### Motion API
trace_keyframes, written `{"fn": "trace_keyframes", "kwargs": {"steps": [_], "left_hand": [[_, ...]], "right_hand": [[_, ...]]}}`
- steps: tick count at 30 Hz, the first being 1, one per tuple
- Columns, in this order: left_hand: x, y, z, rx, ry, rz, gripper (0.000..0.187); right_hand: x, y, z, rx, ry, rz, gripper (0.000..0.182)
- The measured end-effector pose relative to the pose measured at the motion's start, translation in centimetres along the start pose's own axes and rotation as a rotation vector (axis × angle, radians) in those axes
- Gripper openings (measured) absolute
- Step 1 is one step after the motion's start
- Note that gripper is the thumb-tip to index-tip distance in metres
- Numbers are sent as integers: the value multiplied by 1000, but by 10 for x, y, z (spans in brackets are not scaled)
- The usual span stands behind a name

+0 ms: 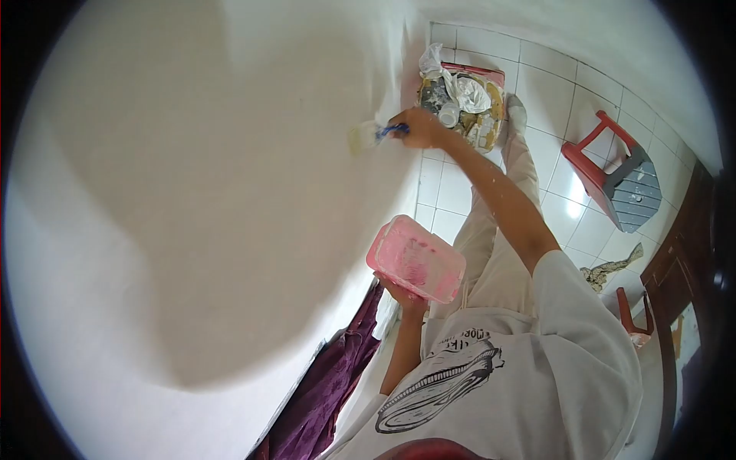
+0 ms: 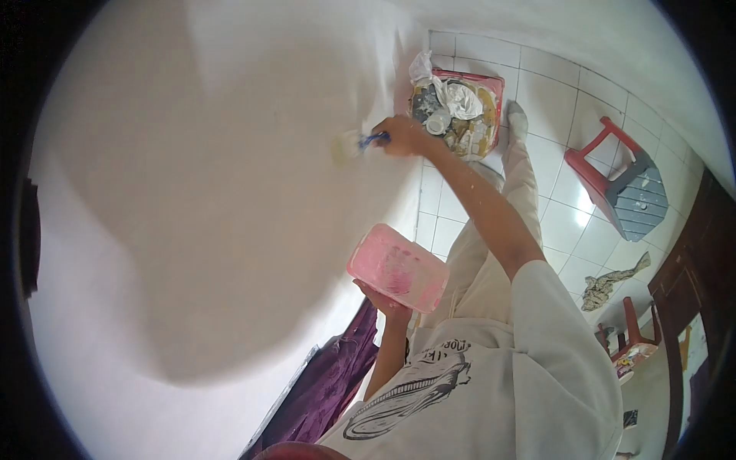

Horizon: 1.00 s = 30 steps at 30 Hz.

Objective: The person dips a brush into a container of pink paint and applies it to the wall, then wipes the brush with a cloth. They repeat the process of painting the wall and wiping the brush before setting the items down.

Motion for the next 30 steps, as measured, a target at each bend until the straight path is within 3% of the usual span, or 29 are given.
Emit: {"fn": "trace_keyframes", "kwargs": {"steps": [1,3,7,9,11,13,17,19,22,25,27,28,30], "left_hand": [[0,-1,0,-11,-19,6,80],[-2,-3,2,-17,-47,13,79],[3,0,-4,67,27,-60,78],[3,0,-9,61,54,-61,78],[4,1,-10,-58,-122,12,78],[3,4,-13,-80,-98,31,78],[3,13,-13,-132,-17,78,78],[3,20,-13,-172,-11,104,79],[4,25,-5,-149,-6,104,80],[3,20,-1,-117,-20,96,81],[3,13,2,-141,-32,109,81],[3,9,3,-115,-44,63,80],[6,3,3,-90,-50,17,79]], "right_hand": [[3,-5,7,9,-2,5,22],[4,-12,27,-70,135,-195,23],[14,-39,8,-292,88,-214,23],[20,-37,0,-370,163,-367,21],[20,-29,-10,-332,111,-369,21],[16,-25,-14,-304,63,-373,21],[-15,48,26,-226,-26,-204,20],[-30,89,60,-156,69,-182,23],[-50,139,110,128,122,64,23],[-32,116,92,153,71,41,22],[-7,45,49,3,-104,12,16],[3,16,40,65,30,-163,19],[17,-55,14,-122,32,-194,24]]}}
Point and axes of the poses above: each hand's wrist, its own x-axis towards the middle knuckle, its own z-axis out of the back of the hand, y = z × x, the point moved 1 cm from there along x, towards the middle knuckle, and after that the axes turned 11 degrees about -x, right-handed, at the moved point
